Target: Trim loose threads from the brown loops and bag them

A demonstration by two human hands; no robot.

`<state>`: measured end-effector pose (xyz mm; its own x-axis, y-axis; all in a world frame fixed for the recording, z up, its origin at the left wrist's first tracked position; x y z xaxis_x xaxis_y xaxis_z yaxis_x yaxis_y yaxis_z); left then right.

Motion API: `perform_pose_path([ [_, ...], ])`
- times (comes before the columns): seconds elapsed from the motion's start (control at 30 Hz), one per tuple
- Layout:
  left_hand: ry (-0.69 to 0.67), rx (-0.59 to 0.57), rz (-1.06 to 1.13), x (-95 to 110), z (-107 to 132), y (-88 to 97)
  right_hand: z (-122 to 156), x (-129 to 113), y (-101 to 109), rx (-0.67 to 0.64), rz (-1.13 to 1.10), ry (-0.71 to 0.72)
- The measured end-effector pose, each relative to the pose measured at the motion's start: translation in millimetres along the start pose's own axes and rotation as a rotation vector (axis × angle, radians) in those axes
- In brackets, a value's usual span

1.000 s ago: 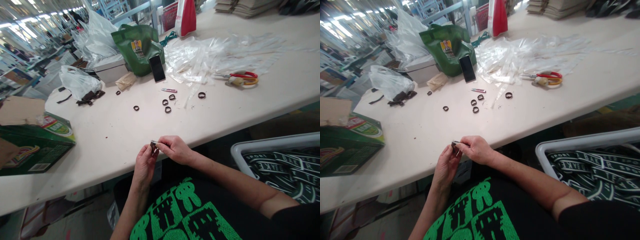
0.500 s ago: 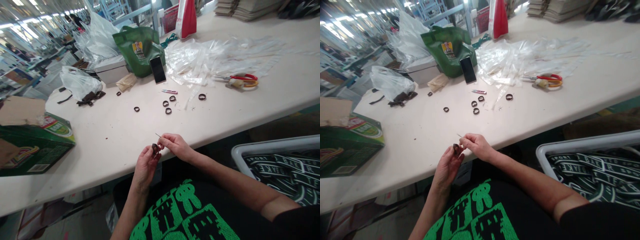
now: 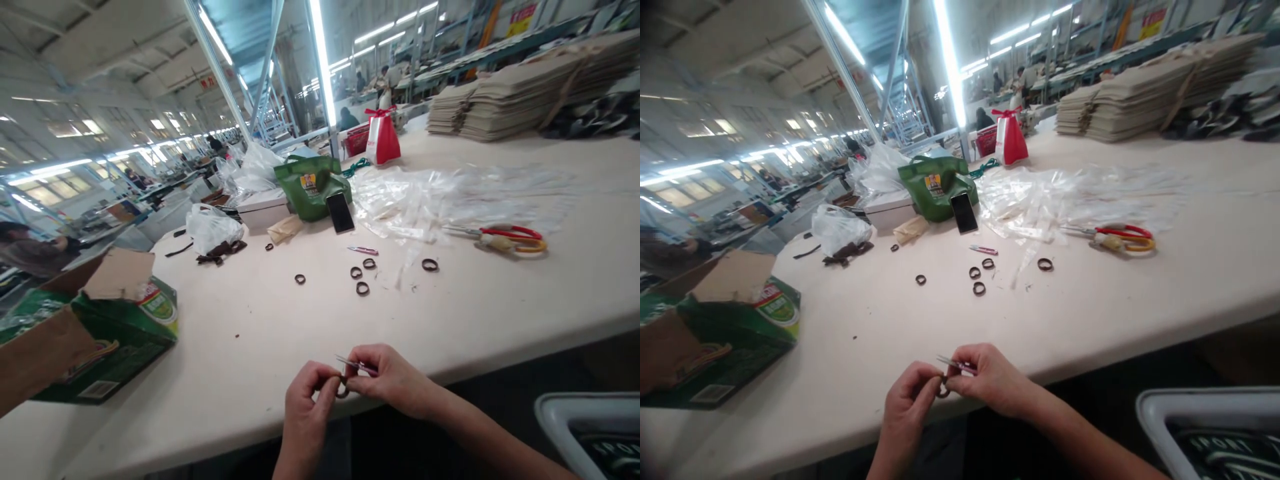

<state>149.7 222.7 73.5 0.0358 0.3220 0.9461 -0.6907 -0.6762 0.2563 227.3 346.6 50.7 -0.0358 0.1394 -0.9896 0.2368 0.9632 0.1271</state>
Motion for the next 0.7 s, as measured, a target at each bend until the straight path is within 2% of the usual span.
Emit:
perform_pose_path([
  [0.17,-0.048,0.115,-0.029,7,4,4.8,1,0,-3,0.029,-0.064,-0.015],
  [0.33,-0.039,0.094,-0.008,6,5,0.9,3,-1,1,0.036,-0.071,-0.006],
  [0.5,0.073,0.058,0.169,-11,-7,-7.7,2,-12,16,0.238,0.309,0.128],
  [0.6,0.105,0.027,0.212,-18,-23,-12.7,-6,-12,26,0.265,0.466,0.18],
  [0.7,0.084,0.079,0.161,-19,-46,-2.1,-24,-11,59,0.284,0.644,0.202],
])
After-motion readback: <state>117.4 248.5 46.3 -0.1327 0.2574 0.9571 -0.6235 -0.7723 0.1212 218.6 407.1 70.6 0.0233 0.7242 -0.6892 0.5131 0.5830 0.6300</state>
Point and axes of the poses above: each hand's wrist, its own z-axis away from the middle knuckle, its own y-axis out of the back of the hand, x = y × z, the point moved 8 cm from there along -z, towards the middle knuckle, and after that the axes turned 11 degrees about y, right-handed, at the moved point
